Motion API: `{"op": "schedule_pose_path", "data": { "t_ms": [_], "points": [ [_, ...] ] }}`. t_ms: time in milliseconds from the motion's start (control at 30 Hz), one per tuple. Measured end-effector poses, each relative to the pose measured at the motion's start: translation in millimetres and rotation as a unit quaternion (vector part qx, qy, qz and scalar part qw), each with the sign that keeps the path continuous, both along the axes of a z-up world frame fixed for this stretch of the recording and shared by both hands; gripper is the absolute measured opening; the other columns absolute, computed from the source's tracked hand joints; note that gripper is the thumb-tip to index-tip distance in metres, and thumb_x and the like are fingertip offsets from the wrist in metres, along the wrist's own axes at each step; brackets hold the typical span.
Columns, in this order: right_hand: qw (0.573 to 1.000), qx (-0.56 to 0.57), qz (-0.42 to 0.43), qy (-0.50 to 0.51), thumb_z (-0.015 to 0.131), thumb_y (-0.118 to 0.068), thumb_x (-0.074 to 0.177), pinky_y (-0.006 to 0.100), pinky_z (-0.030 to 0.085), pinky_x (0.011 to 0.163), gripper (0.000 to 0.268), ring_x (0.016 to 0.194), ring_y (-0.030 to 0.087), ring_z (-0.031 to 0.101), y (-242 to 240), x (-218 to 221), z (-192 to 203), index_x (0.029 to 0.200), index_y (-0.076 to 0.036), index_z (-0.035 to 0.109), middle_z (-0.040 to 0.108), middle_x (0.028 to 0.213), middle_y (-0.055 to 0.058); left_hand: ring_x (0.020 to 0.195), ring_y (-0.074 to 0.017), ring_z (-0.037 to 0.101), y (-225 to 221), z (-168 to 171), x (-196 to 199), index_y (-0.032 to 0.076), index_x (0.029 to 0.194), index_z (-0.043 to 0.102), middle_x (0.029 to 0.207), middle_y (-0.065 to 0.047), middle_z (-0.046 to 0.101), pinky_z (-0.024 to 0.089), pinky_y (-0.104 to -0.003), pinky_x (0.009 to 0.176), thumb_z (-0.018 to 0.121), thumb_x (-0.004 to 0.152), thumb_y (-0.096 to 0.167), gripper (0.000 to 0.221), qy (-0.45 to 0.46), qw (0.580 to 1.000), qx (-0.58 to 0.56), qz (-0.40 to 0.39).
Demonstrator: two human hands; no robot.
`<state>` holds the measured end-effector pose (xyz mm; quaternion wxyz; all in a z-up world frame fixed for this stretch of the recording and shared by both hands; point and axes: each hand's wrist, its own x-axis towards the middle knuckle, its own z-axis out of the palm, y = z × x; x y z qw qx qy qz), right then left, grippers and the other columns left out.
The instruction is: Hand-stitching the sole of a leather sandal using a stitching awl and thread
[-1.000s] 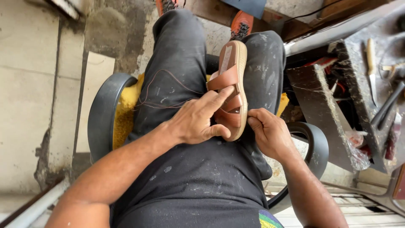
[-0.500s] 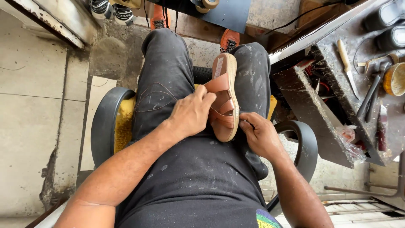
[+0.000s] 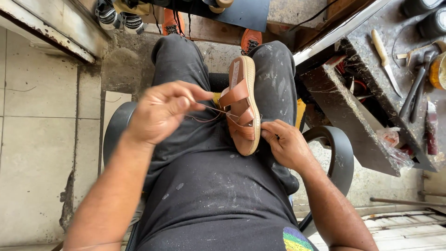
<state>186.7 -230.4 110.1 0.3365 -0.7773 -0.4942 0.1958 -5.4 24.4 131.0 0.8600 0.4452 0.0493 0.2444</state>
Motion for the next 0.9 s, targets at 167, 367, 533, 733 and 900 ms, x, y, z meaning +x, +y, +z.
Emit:
{"op": "schedule_pose_path", "data": {
  "t_ms": [167, 367, 533, 733, 900],
  "points": [
    [1.0, 0.007, 0.003, 0.003, 0.064, -0.022, 0.101, 0.044, 0.049, 0.054, 0.013, 0.065, 0.036, 0.063, -2.7, 0.6, -2.9, 0.107, -0.014, 0.073, 0.059, 0.075, 0.009, 0.09, -0.0253, 0.06, -26.5, -37.9, 37.3, -0.007, 0.106, 0.067, 0.11, -0.018, 0.061, 0.052, -0.032, 0.069, 0.061, 0.101, 0.011, 0.02, -0.058, 0.975, -0.171, -0.126],
    [0.999, 0.017, 0.025, -0.016, 0.062, -0.022, 0.103, 0.043, 0.049, 0.052, 0.015, 0.063, 0.038, 0.063, -2.7, 3.7, -2.1, 0.108, -0.013, 0.073, 0.057, 0.074, 0.01, 0.08, -0.0286, 0.06, -39.1, -56.4, 51.6, 0.012, 0.093, 0.074, 0.097, -0.007, 0.048, 0.053, -0.04, 0.071, 0.068, 0.09, 0.06, 0.048, 0.184, 0.857, 0.48, -0.048],
    [0.999, 0.019, 0.035, -0.029, 0.061, -0.019, 0.103, 0.042, 0.048, 0.048, 0.016, 0.063, 0.04, 0.063, -8.3, 5.0, -11.6, 0.108, -0.011, 0.073, 0.058, 0.073, 0.009, 0.084, -0.0223, 0.055, -49.8, -71.9, 57.8, 0.015, 0.099, 0.077, 0.102, -0.002, 0.046, 0.051, -0.036, 0.08, 0.064, 0.09, 0.066, 0.053, 0.171, 0.91, 0.362, -0.104],
    [0.999, 0.009, 0.04, -0.032, 0.061, -0.021, 0.102, 0.042, 0.05, 0.048, 0.017, 0.063, 0.038, 0.066, -9.7, 5.7, -19.9, 0.109, -0.017, 0.076, 0.062, 0.074, 0.007, 0.088, -0.0155, 0.05, -51.1, -51.8, 54.7, 0.015, 0.081, 0.064, 0.103, 0.0, 0.05, 0.044, -0.029, 0.084, 0.053, 0.093, 0.07, 0.058, 0.158, 0.939, 0.268, -0.145],
    [0.998, -0.038, 0.026, -0.041, 0.06, -0.022, 0.101, 0.043, 0.055, 0.054, 0.018, 0.067, 0.036, 0.07, -10.7, 2.3, -18.3, 0.109, -0.023, 0.077, 0.066, 0.074, 0.005, 0.084, -0.0151, 0.054, -48.9, -35.8, 49.2, 0.014, 0.094, 0.072, 0.088, 0.0, 0.049, 0.049, -0.033, 0.083, 0.057, 0.097, 0.06, 0.048, 0.172, 0.933, 0.244, -0.202]
  ]
}}
